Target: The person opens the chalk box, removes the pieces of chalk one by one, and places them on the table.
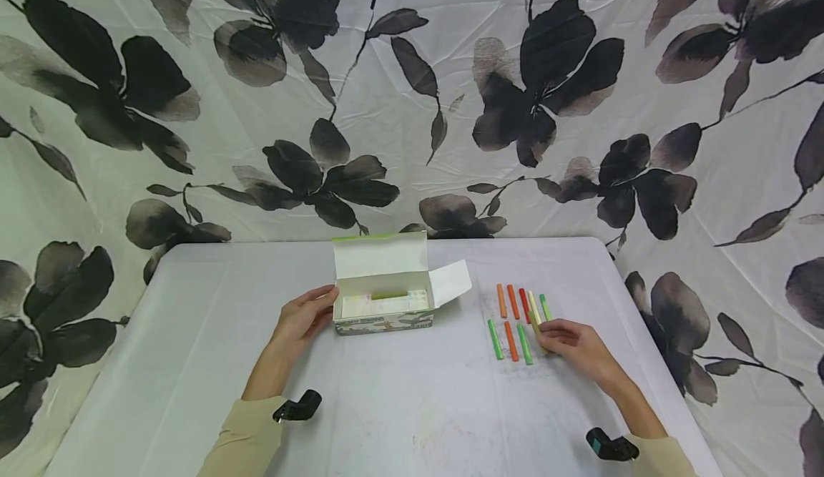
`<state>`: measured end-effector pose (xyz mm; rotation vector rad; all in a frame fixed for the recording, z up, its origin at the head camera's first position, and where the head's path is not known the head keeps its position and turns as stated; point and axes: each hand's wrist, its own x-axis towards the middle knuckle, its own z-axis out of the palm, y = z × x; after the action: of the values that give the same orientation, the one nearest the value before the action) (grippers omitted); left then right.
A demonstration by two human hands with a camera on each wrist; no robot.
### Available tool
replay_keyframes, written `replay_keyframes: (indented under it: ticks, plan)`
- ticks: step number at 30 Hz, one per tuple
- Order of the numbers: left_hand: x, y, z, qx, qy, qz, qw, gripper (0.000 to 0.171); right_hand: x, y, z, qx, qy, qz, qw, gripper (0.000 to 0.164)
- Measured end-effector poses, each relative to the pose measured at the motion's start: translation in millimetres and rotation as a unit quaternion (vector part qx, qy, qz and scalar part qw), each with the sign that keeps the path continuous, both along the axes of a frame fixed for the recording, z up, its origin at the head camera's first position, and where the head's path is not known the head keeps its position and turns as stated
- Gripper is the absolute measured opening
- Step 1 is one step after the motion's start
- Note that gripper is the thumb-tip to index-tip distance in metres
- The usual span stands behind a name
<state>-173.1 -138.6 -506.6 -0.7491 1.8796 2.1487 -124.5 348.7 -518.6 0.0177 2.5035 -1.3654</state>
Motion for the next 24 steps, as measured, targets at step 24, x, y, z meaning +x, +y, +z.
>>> replay_keyframes:
  ticks: [24]
  plan:
    - [1.9, 0.2, 1.8, 0.005, 0.002, 0.000, 1.0000, 0.039, 3.7, -13.9, 4.9, 0.115, 0.076, 0.048, 0.989, 0.022]
